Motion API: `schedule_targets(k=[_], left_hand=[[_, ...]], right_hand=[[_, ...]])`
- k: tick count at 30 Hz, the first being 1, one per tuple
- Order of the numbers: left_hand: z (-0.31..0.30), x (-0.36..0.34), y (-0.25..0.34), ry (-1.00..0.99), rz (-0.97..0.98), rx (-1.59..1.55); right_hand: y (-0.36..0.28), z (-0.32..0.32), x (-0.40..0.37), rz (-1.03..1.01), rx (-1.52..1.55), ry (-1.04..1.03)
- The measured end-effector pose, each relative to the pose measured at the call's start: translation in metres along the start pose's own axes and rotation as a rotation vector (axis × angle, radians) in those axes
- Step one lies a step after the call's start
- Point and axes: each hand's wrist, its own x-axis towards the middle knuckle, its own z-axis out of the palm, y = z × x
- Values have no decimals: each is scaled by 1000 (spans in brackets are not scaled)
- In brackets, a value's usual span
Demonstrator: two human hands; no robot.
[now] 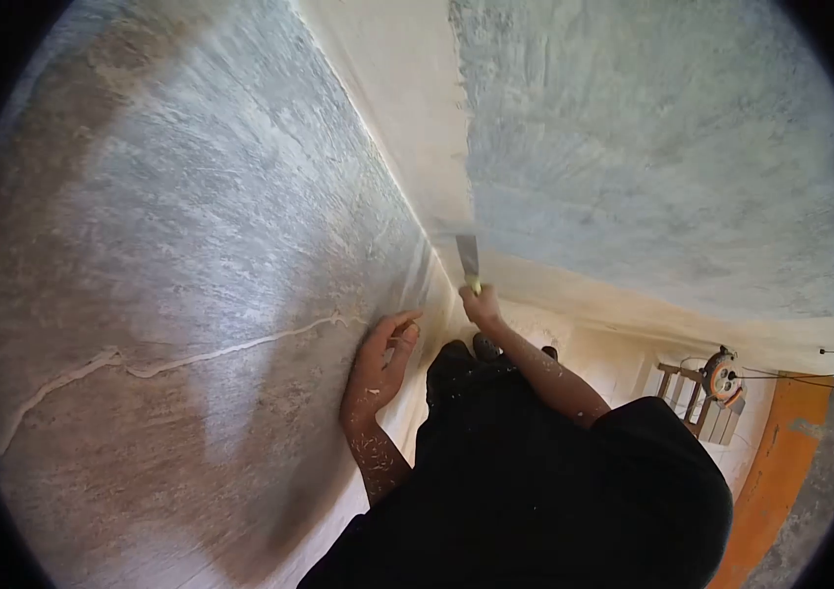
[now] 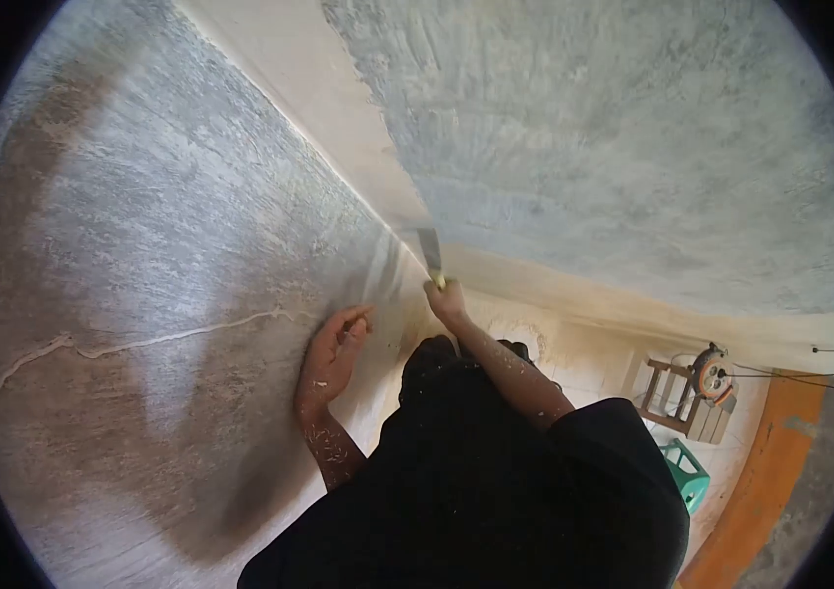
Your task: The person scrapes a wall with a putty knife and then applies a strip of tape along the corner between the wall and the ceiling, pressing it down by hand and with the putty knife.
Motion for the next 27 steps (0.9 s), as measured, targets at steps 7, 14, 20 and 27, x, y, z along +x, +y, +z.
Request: schedule_targets(k=[7,14,20,27], left_hand=[[-1,-4,10,-10,-46,24],[0,0,-1,5,-1,3],[-3,0,5,-4,-21,30],[-1,3,0,11,-40,-18]], right_hand=[[-30,17,-9,223,178,-85],[-49,19,-7,193,170,-137],[-22,28,-3,334,281,-141],[-20,23,3,204,287,-101]])
